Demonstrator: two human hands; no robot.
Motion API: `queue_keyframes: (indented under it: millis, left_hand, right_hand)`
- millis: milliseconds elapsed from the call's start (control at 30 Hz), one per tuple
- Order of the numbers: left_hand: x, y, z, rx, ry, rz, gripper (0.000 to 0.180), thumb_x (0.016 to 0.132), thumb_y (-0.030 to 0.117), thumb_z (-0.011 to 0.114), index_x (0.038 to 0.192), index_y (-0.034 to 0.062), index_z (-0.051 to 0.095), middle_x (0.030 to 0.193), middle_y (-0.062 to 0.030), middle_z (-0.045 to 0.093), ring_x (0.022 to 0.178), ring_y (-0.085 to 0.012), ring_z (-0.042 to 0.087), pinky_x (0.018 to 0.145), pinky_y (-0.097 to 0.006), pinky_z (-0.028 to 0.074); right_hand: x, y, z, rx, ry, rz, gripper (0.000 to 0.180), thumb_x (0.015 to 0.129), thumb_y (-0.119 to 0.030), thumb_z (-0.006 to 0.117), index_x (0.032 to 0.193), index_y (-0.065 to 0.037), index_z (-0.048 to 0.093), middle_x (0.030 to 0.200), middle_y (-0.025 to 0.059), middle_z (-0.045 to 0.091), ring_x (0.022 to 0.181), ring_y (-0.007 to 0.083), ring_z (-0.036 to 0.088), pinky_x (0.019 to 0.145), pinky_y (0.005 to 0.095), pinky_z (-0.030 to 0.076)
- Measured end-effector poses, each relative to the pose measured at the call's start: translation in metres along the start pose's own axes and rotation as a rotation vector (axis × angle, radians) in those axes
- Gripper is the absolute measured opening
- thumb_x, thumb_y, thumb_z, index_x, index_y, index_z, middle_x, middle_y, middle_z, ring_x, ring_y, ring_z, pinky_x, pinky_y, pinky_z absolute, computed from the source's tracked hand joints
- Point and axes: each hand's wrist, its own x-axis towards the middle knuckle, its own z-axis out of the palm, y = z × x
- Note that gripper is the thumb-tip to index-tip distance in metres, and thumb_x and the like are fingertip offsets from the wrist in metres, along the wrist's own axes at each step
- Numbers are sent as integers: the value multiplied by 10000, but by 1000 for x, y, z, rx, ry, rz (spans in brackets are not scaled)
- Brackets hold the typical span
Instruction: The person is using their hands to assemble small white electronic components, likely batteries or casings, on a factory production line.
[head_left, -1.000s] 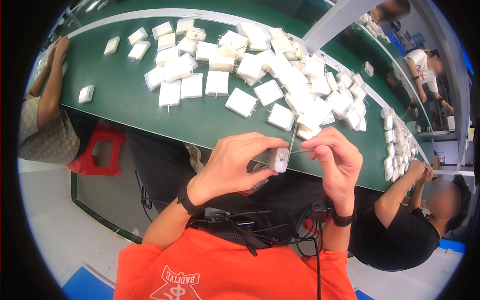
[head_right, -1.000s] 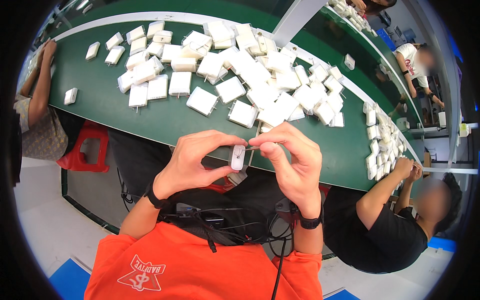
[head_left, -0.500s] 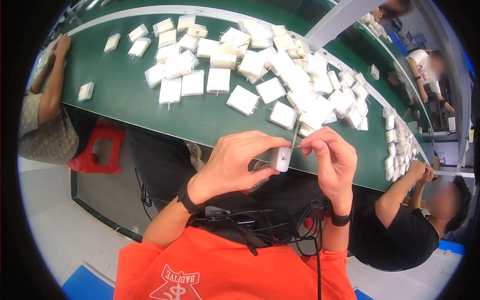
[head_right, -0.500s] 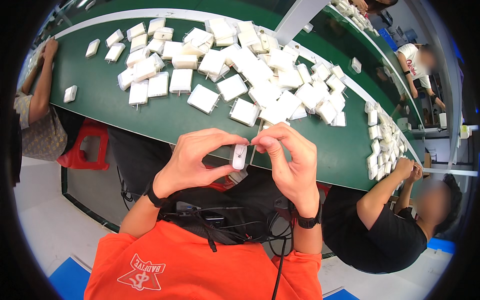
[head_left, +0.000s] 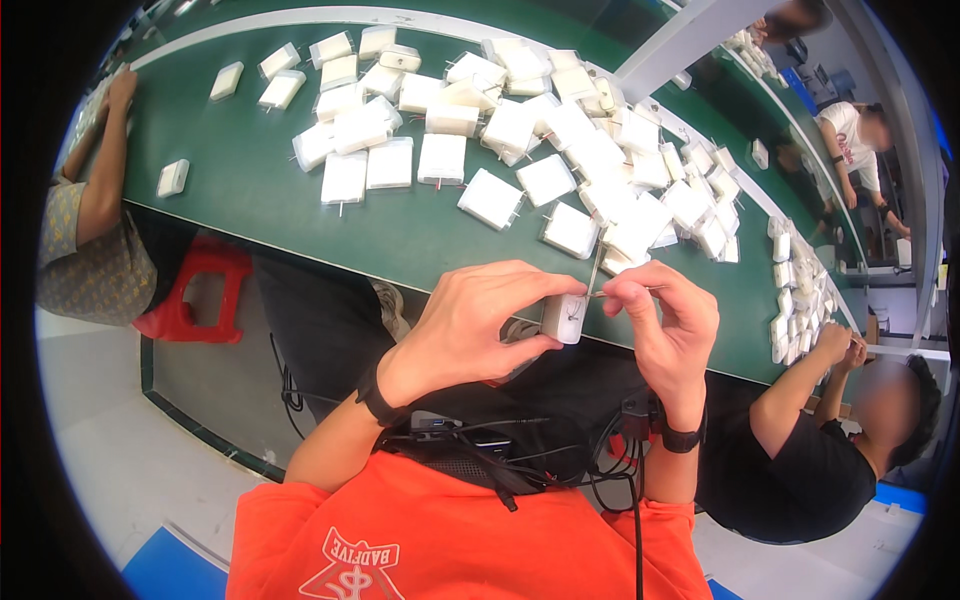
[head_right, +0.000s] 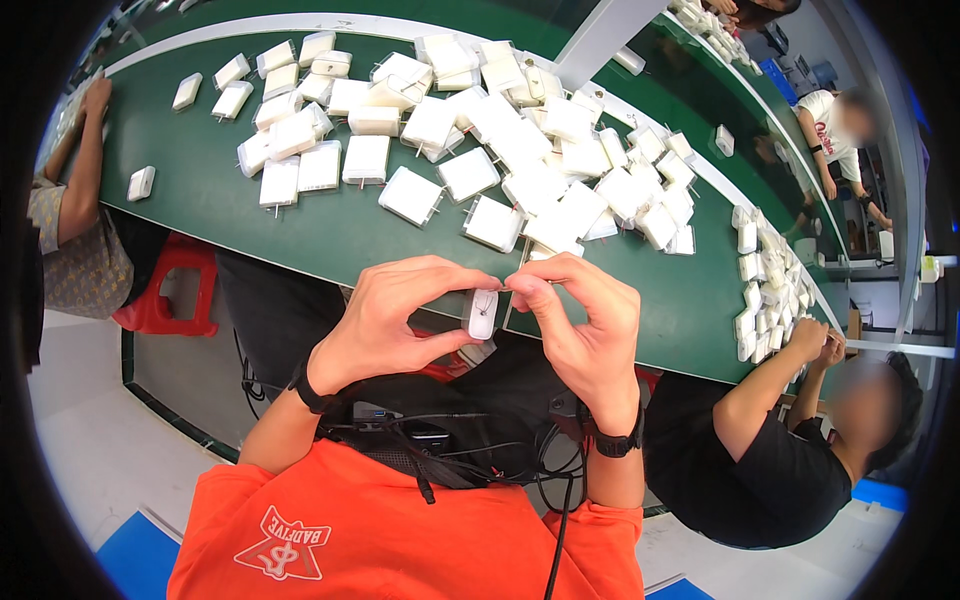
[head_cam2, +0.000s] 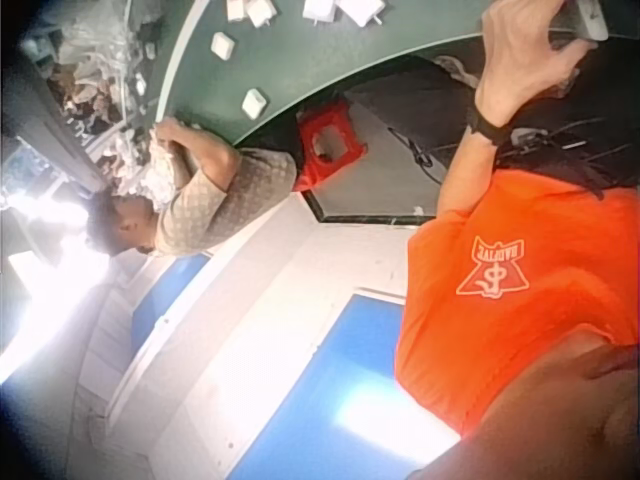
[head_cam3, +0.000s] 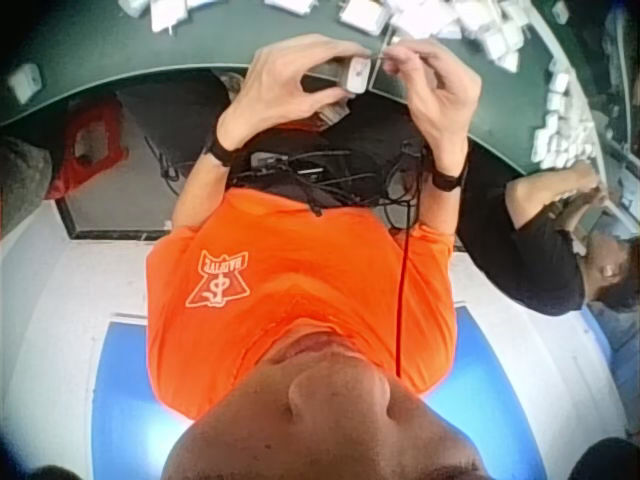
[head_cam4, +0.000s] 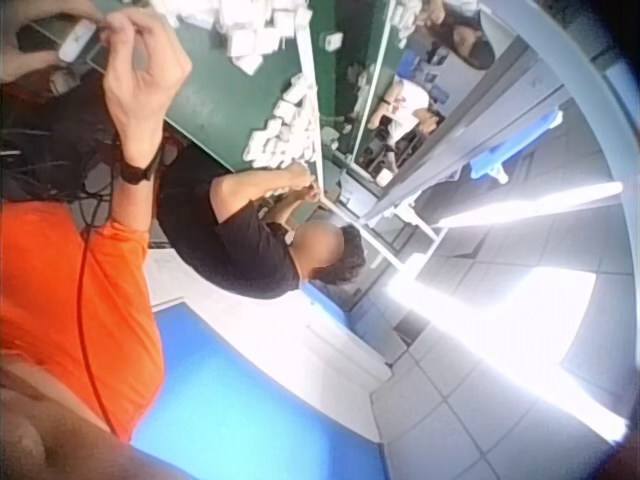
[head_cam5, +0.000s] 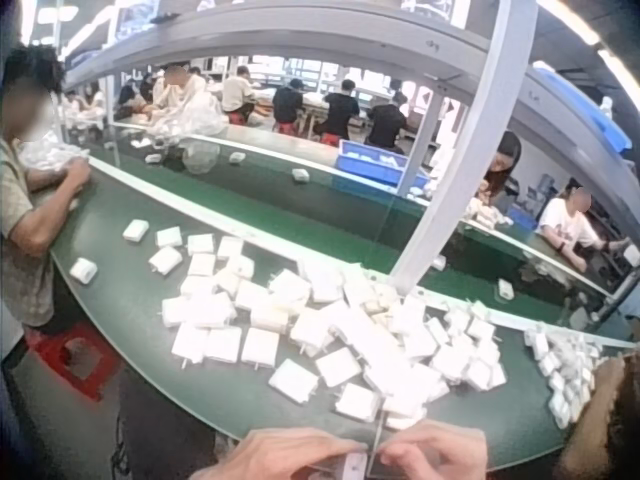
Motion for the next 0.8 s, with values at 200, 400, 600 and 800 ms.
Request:
queue_keyframes:
  millis: [200, 400, 600, 800]
  left_hand:
    - [1, 0, 0, -10, 6, 6, 509, 745, 54, 916, 1237, 85, 790, 1078, -92, 805, 952, -303, 779, 821, -379, 615]
    - [-2, -4, 1, -5, 14, 25, 545, 724, 44, 935, 1246, 48, 776, 1089, -122, 800, 965, -329, 778, 834, -389, 618]
    - [-3, -1, 1, -30, 23, 14, 584, 727, 14, 945, 1277, 32, 748, 1165, -126, 809, 1063, -313, 799, 908, -380, 631]
    - [-3, -2, 2, -26, 1, 53, 532, 759, 24, 932, 1261, 53, 759, 1178, -93, 818, 1066, -307, 798, 910, -373, 632]
  right_hand:
    - [1, -4, -1, -46, -24, -1, 19, 996, 7, 769, 980, 15, 777, 877, 93, 783, 746, 182, 741, 686, 303, 569]
    - [10, -25, 9, -353, -103, -220, 65, 925, 3, 799, 981, -20, 776, 866, 102, 758, 761, 268, 727, 677, 355, 569]
    - [21, -19, 12, -105, -79, 107, 26, 993, 23, 734, 980, 21, 757, 816, 128, 761, 672, 209, 735, 638, 328, 557]
    - [-9, -4, 12, -118, 129, -124, 102, 1041, 19, 688, 946, 29, 724, 817, 100, 737, 676, 177, 680, 633, 298, 521]
